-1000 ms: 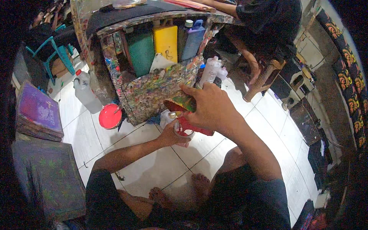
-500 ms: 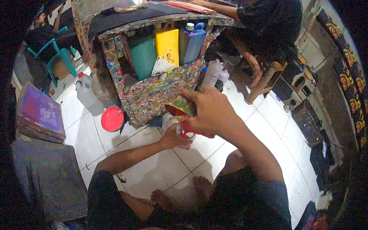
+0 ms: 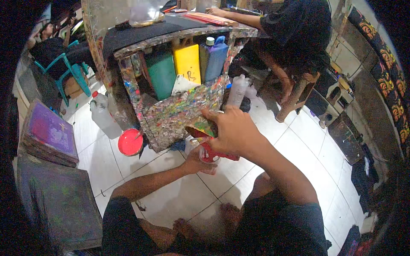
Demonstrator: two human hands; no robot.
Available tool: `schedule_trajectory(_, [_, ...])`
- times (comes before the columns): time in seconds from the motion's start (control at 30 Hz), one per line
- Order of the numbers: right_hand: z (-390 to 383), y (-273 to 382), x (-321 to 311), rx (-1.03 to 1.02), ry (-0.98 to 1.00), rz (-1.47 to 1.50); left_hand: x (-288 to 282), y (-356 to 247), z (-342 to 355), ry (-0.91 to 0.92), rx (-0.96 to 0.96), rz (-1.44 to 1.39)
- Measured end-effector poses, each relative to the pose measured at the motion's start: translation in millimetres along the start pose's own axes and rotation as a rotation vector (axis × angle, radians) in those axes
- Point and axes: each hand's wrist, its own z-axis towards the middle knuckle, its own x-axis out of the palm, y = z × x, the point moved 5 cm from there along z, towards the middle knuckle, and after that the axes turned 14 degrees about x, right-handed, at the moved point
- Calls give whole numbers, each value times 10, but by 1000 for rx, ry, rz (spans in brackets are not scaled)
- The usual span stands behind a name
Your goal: The person mixes red paint in a container by hand using a stick, after opening a plastic bag to retrieve a small amount of material and placing it into a cup.
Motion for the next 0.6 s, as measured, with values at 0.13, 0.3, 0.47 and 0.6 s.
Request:
schedule_trajectory(0.13, [-5,48,-49,51,45,42,-40,39,-42,11,-8,38])
schedule_trajectory(0.3, [-13,57,-46,40,49,14,27,7,-87,-59,-197,-349])
schedule_trajectory(0.47, [-39,66,-95,11,26,53,-8,-115,-120,-36,-116,-191])
schedule_trajectory(0.6, [-43,78,-93,19,40,58,-52,-54,-111,-35,-80,22])
